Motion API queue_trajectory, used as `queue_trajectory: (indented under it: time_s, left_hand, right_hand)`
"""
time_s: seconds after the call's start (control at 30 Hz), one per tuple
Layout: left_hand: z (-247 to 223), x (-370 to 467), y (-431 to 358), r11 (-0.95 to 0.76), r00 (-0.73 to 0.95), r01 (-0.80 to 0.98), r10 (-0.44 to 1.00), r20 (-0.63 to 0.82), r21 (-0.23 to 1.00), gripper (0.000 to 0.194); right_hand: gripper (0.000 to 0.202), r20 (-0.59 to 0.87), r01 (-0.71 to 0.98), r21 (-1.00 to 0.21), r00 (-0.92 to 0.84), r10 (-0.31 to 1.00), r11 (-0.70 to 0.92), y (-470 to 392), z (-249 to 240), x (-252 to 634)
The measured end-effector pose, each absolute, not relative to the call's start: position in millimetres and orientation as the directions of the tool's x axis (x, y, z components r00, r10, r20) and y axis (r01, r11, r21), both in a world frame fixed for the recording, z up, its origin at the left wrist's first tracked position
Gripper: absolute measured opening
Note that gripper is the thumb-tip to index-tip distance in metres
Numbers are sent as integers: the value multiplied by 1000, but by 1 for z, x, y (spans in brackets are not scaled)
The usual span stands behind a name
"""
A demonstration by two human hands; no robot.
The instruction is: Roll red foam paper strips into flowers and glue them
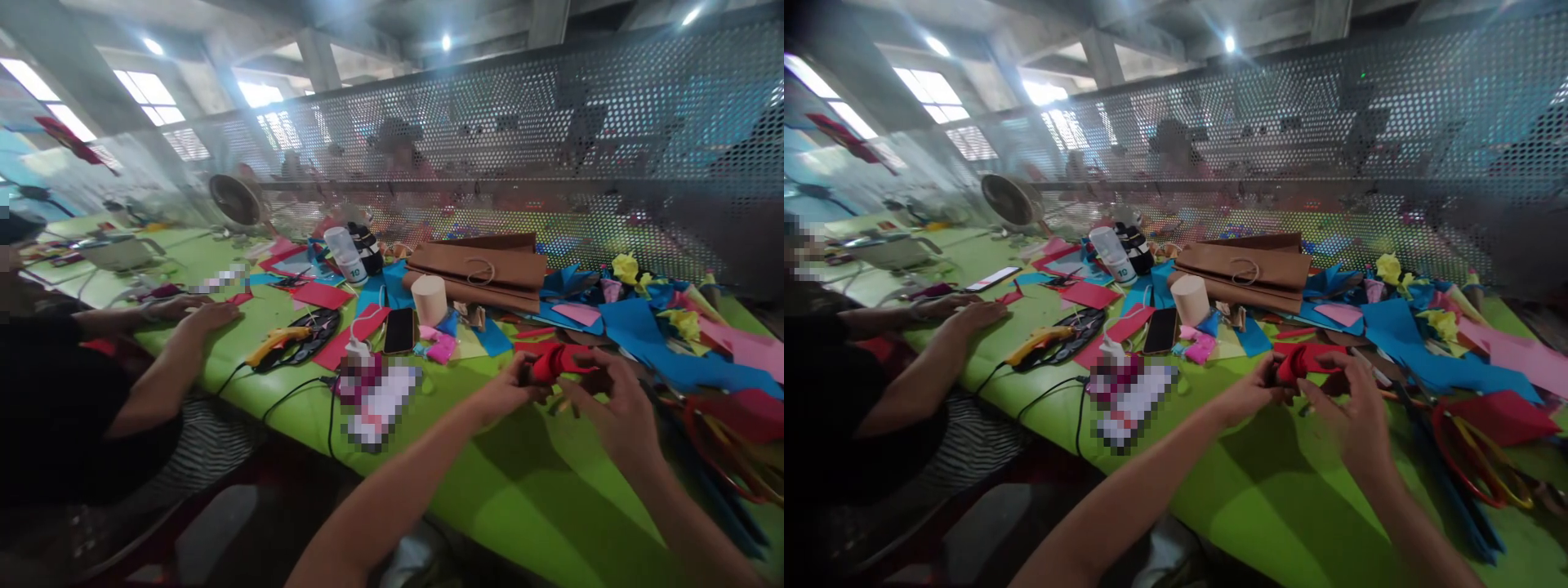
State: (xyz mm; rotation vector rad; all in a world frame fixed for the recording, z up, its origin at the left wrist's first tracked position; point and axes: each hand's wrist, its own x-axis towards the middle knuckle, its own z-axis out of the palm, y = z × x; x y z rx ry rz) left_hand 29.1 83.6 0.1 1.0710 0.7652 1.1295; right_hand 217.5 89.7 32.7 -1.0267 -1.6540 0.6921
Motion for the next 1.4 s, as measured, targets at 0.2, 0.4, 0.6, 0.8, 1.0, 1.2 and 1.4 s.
queue_trajectory:
  time_s: [0.2, 0.4, 0.6, 0.8, 1.0, 1.2, 1.4]
  left_hand:
    - [4, 37, 76, -12, 243, -296, 966, 87, 955, 63]
    - [3, 43, 70, -99, 239, -206, 960, 149, 974, 59]
    - [3, 44, 67, -144, 254, -135, 951, 175, 980, 52]
    - [9, 45, 65, -125, 236, -101, 961, 146, 987, 53]
    - [10, 47, 65, -132, 214, -133, 964, 159, 982, 54]
    - [12, 46, 62, -77, 203, -181, 972, 114, 980, 58]
    - [15, 43, 58, -55, 211, -116, 974, 79, 992, 53]
  right_hand:
    - [20, 635, 445, -618, -202, 745, 648, 83, 43, 226]
    - [31, 592, 547, -562, -257, 764, 620, 82, 39, 224]
    - [28, 610, 507, -564, -277, 743, 652, 82, 38, 224]
    - [28, 633, 520, -558, -238, 737, 647, 81, 39, 223]
    - [27, 640, 533, -555, -216, 737, 638, 77, 40, 221]
    - [30, 567, 459, -714, -65, 821, 529, 78, 45, 225]
    - [34, 314, 220, -916, -128, 941, 336, 87, 38, 228]
